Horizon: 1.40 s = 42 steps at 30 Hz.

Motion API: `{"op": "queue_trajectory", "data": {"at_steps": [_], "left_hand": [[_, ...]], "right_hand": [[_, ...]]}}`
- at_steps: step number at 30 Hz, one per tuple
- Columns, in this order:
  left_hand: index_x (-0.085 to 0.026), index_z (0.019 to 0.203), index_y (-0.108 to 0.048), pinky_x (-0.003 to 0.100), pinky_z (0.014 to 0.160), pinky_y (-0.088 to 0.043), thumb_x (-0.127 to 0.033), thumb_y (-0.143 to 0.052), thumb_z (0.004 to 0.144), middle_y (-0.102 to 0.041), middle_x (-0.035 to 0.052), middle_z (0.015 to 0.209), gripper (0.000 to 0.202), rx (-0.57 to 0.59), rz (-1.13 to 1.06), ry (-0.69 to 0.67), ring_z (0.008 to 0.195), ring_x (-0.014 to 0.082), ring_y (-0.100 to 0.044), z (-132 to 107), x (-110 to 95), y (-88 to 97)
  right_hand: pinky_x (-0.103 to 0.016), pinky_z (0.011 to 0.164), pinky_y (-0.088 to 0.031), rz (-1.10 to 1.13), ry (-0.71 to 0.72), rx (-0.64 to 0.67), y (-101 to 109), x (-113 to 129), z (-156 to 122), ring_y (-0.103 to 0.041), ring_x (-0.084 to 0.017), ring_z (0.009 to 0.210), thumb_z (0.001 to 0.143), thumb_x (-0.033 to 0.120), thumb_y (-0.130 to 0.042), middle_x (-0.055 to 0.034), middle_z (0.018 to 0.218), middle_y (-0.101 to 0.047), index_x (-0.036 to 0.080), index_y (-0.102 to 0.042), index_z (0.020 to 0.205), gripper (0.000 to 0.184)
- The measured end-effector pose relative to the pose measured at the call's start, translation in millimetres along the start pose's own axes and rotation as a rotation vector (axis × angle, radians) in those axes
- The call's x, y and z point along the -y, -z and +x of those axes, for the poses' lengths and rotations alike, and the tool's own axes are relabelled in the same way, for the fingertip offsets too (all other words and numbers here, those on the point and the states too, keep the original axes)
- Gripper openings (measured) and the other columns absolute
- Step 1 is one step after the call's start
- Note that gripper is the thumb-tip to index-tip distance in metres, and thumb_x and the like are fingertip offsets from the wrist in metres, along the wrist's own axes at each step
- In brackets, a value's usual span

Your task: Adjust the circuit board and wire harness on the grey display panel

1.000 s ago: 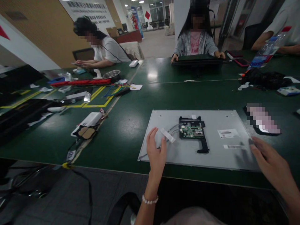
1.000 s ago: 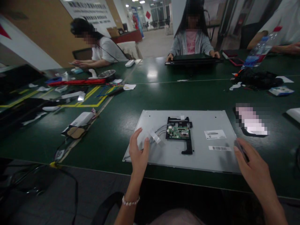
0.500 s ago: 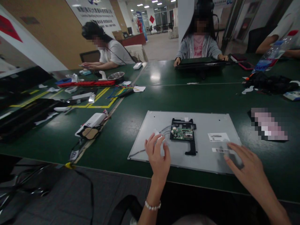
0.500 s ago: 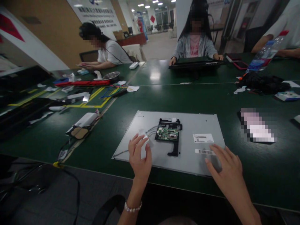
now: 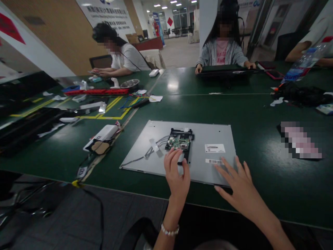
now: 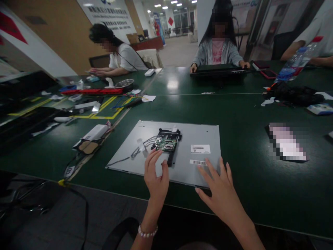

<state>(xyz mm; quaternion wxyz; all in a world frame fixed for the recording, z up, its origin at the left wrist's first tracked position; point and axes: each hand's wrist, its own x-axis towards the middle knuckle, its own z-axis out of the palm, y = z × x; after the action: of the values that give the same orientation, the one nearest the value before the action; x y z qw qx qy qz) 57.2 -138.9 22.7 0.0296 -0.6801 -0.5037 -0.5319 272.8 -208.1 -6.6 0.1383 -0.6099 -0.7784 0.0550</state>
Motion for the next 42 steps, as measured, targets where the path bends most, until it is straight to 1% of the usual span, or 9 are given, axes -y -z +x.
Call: {"op": "queue_trajectory", "data": {"at_steps": [4, 10, 18, 23, 29, 33, 35, 38, 42], "left_hand": [[-0.019, 0.119, -0.059, 0.048, 0.106, -0.045, -0.012, -0.053, 0.092, -0.063, 0.0107, 0.117, 0.029, 0.011, -0.022, 0.02, 0.124, 0.0243, -0.055, 2, -2, 0.5], [-0.019, 0.115, -0.06, 0.047, 0.105, -0.046, -0.012, -0.052, 0.092, -0.064, 0.0103, 0.116, 0.025, -0.001, -0.034, 0.017, 0.123, 0.0237, -0.056, 2, -2, 2.4], [-0.019, 0.111, -0.062, 0.048, 0.103, -0.047, -0.012, -0.051, 0.092, -0.063, 0.0098, 0.115, 0.022, 0.022, -0.062, 0.029, 0.123, 0.0243, -0.055, -1, 0, 3.0], [-0.019, 0.107, -0.063, 0.049, 0.103, -0.047, -0.012, -0.051, 0.093, -0.063, 0.0091, 0.114, 0.02, 0.044, -0.064, 0.036, 0.124, 0.024, -0.055, 0, 0, 4.0], [-0.019, 0.105, -0.064, 0.047, 0.103, -0.047, -0.011, -0.052, 0.092, -0.064, 0.0085, 0.113, 0.019, 0.038, -0.068, 0.035, 0.123, 0.0235, -0.056, -3, -1, 4.3], [-0.019, 0.108, -0.063, 0.048, 0.103, -0.047, -0.011, -0.052, 0.091, -0.064, 0.0093, 0.113, 0.022, 0.041, -0.007, -0.019, 0.12, 0.0236, -0.057, 7, 4, 7.5], [-0.019, 0.115, -0.061, 0.049, 0.105, -0.044, -0.013, -0.052, 0.09, -0.063, 0.0112, 0.119, 0.026, 0.088, 0.071, -0.032, 0.122, 0.0248, -0.055, 20, 16, 9.9], [-0.017, 0.127, -0.056, 0.052, 0.11, -0.039, -0.019, -0.055, 0.089, -0.056, 0.0159, 0.134, 0.039, 0.219, 0.22, 0.009, 0.13, 0.0293, -0.048, 41, 45, 12.8], [-0.018, 0.137, -0.05, 0.067, 0.107, -0.033, -0.03, -0.057, 0.087, -0.043, 0.0187, 0.149, 0.052, 0.515, 0.498, 0.117, 0.14, 0.0416, -0.033, 61, 85, 13.3]], "right_hand": [[-0.068, 0.113, -0.016, 0.016, 0.04, 0.079, 4, 12, 13, -0.006, -0.046, 0.147, 0.089, 0.06, -0.05, -0.0012, 0.162, -0.025, 0.037, -0.039, 0.149, 0.065], [-0.068, 0.114, -0.012, 0.023, 0.063, 0.15, 13, 25, 34, -0.013, -0.049, 0.145, 0.088, 0.059, -0.052, -0.0041, 0.16, -0.031, 0.036, -0.042, 0.148, 0.065], [-0.066, 0.113, -0.015, 0.071, 0.043, 0.155, 7, 54, 59, -0.01, -0.051, 0.145, 0.086, 0.055, -0.058, -0.0088, 0.16, -0.03, 0.032, -0.042, 0.149, 0.069], [-0.066, 0.113, -0.014, 0.116, 0.065, 0.154, 1, 71, 72, -0.007, -0.051, 0.145, 0.088, 0.057, -0.054, -0.0112, 0.161, -0.027, 0.03, -0.04, 0.15, 0.069], [-0.068, 0.112, -0.014, 0.151, 0.052, 0.13, -11, 82, 72, 0.003, -0.05, 0.146, 0.091, 0.05, -0.053, -0.0091, 0.164, -0.018, 0.03, -0.036, 0.152, 0.066], [-0.067, 0.112, -0.014, 0.165, 0.042, 0.095, -15, 82, 69, 0.003, -0.049, 0.146, 0.092, 0.054, -0.049, -0.0057, 0.164, -0.018, 0.032, -0.036, 0.151, 0.064], [-0.067, 0.113, -0.014, 0.165, 0.039, 0.084, -15, 81, 69, 0.001, -0.049, 0.146, 0.093, 0.056, -0.045, -0.0056, 0.164, -0.02, 0.032, -0.038, 0.15, 0.063], [-0.067, 0.113, -0.014, 0.158, 0.036, 0.081, -14, 81, 70, 0.001, -0.048, 0.147, 0.093, 0.056, -0.043, -0.0057, 0.163, -0.021, 0.032, -0.039, 0.15, 0.061], [-0.067, 0.113, -0.016, 0.161, 0.036, 0.096, -12, 82, 69, -0.001, -0.047, 0.147, 0.094, 0.057, -0.041, -0.005, 0.163, -0.021, 0.032, -0.039, 0.15, 0.061]]}}
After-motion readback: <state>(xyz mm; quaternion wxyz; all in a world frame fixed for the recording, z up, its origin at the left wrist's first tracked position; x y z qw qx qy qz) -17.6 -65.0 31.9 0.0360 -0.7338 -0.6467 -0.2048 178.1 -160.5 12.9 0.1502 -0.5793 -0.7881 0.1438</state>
